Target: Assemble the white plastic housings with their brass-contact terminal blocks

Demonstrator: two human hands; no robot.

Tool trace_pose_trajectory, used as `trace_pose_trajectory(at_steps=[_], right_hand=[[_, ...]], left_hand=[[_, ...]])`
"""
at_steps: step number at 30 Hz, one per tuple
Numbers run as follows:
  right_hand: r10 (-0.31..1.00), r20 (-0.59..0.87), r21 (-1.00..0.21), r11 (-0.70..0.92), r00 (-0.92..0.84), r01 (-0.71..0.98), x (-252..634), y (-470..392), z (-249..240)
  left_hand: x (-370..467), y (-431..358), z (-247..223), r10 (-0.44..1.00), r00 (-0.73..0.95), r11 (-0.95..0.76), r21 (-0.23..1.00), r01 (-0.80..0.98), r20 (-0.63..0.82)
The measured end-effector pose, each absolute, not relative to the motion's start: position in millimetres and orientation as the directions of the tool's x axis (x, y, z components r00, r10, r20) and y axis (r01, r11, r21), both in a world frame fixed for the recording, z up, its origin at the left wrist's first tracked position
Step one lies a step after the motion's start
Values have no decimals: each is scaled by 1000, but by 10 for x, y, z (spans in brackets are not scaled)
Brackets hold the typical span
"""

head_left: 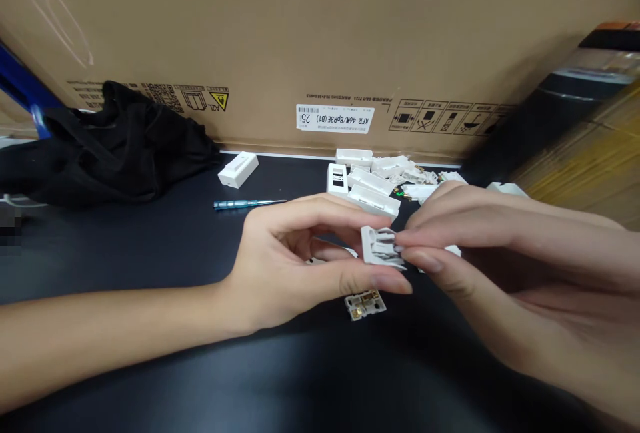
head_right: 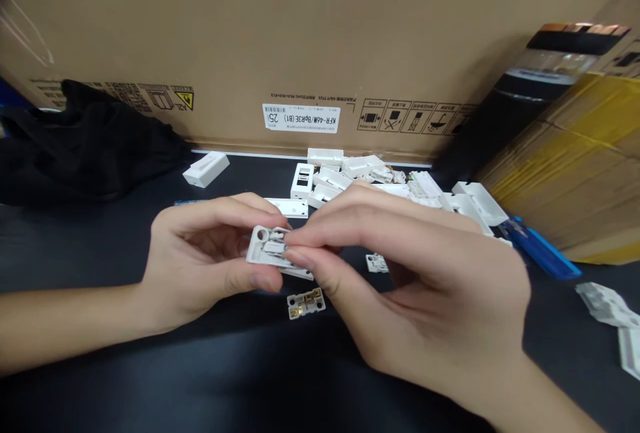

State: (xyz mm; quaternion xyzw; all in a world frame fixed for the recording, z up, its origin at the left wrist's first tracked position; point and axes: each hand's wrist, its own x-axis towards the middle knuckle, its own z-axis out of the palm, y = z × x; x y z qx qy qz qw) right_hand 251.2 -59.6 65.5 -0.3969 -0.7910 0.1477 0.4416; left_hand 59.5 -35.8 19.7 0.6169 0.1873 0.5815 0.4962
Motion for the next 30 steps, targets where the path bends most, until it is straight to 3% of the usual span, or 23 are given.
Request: trace_pose_trajectory(at_steps=[12, 20, 30], right_hand=[[750, 633, -551, 609, -189, 570, 2409, -701, 699], [756, 623, -525, 596, -204, 607, 2368, -756, 690], [660, 688, -424, 702, -301, 572, 2429, -632, 579]], left_hand=[[579, -352, 177, 788, 256, -477, 818, -321, 560], [585, -355, 173, 749, 233, -575, 783, -237, 621], [591, -301, 50, 716, 244, -583, 753, -305, 653]])
